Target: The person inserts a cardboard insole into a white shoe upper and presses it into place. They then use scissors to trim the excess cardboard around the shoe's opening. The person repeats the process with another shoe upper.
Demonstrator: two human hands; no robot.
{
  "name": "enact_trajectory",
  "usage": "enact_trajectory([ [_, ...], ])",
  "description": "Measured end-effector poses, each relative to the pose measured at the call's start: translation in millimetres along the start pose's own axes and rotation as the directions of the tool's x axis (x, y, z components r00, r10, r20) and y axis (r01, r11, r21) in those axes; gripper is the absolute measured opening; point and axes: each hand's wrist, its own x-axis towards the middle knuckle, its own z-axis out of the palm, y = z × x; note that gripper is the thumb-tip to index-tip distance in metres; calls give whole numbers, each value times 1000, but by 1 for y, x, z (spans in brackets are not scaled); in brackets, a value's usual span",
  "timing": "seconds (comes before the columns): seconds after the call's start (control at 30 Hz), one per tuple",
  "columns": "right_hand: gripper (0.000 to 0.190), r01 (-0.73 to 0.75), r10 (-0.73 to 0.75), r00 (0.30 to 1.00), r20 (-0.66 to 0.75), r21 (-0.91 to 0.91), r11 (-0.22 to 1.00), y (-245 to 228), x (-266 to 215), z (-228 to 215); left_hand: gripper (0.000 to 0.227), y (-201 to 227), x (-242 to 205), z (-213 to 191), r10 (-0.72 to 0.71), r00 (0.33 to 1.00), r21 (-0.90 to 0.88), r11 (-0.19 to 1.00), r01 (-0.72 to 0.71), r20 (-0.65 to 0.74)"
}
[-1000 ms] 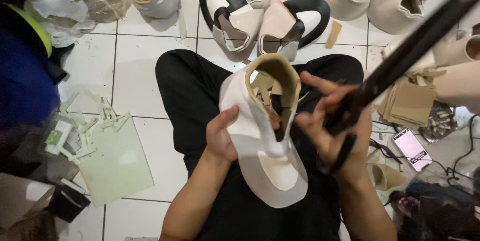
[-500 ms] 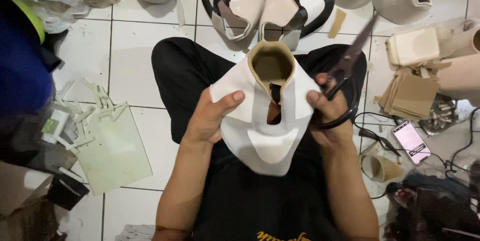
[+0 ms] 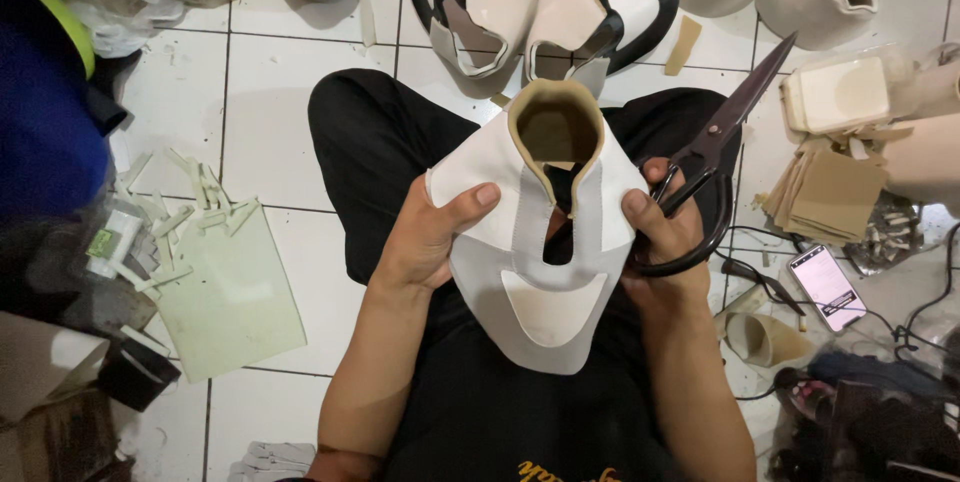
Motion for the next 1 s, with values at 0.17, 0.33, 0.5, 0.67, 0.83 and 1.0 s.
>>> enact_trajectory([
  [0.17,41,6,-6,1000,26,15,1000,-4,-6,8,25,-8,6,-8,-56,998,-71,996,59,43],
  [0.33,47,53,-52,998,25,-26,998,-31,-19,51,61,-4,-13,16,389,911,467,836,-286,-138],
  [0.5,55,144,-144,990,5,-89,986,-23,-24,57,24,3,-41,53,555,822,788,447,-423,126],
  [0.67,52,263,-266,964,-1,-159,952,4,-21,32,11,-8,-36,64,661,745,687,498,-529,94],
  [0.83,50,289,-290,957,31,-222,931,-1,-24,35,5,-10,-33,59,690,704,707,414,-574,167],
  [1.0,54,308,-305,951,42,-171,936,-14,-31,60,36,-9,-38,57,599,781,712,469,-523,178],
])
